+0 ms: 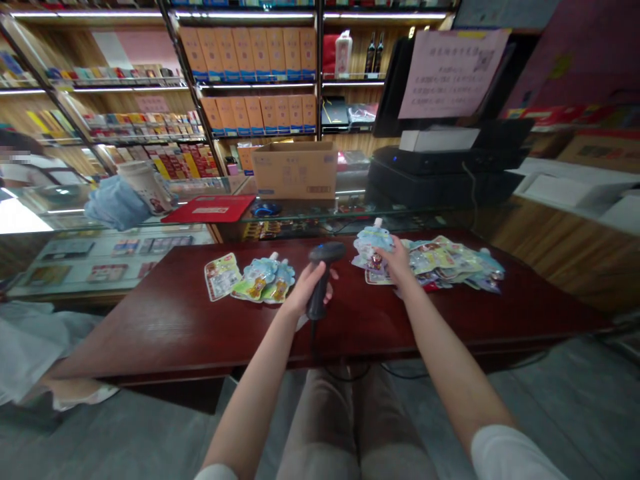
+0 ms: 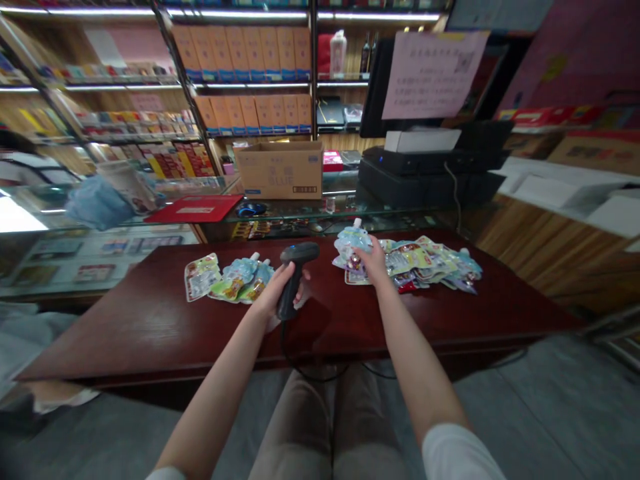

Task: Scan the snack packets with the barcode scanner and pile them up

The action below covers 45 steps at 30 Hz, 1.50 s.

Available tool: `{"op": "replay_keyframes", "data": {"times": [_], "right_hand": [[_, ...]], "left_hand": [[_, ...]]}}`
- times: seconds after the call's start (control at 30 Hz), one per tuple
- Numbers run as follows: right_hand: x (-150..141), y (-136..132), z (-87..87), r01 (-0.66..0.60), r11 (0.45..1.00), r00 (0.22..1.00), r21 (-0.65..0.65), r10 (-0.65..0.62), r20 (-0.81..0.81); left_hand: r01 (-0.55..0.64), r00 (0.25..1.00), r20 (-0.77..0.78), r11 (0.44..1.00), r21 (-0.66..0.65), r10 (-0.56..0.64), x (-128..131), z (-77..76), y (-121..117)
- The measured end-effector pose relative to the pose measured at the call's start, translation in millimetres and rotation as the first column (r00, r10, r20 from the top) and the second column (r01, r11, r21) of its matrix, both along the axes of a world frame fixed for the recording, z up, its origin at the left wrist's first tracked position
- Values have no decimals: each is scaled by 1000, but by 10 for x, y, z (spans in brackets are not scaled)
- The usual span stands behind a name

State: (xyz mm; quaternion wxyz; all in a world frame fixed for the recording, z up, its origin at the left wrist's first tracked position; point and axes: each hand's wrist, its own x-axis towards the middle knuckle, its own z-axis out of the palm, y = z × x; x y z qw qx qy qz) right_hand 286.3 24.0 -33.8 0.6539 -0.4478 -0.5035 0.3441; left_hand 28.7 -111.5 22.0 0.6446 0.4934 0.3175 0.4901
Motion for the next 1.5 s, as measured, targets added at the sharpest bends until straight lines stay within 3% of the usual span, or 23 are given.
{"op": "replay_keyframes", "data": {"times": [0.2,0.5,0.67,0.77,0.87,1.0,1.2,1.5], "right_hand": [[-17,-21,-40,-5,1000,995,-17,6,98],[5,28,-87,28,1000,987,-9,-26,162],[9,27,-107,22,1000,990,0,-22,142],[34,15,-96,48,999,975,16,-50,216],[65,-9,-78,142,987,901,75,-160,403],[82,-52,-72,276,952,723,130,-295,625],[25,-166,-45,353,911,499,214,-377,780],[-143,-346,99,320,944,398,83,-213,892]], "left_hand": [[9,1000,-16,999,-31,-9,199,-104,0],[-8,1000,8,1000,-7,8,252,-236,35],[19,1000,-23,1000,-22,-19,257,-204,-3],[30,999,10,999,-14,-30,254,-158,-55],[-13,998,57,1000,-3,13,248,-147,-80],[-75,993,88,997,-24,77,232,-169,-62],[-148,977,141,985,-94,160,218,-173,-36],[-280,955,71,955,-101,288,163,-214,-21]]}}
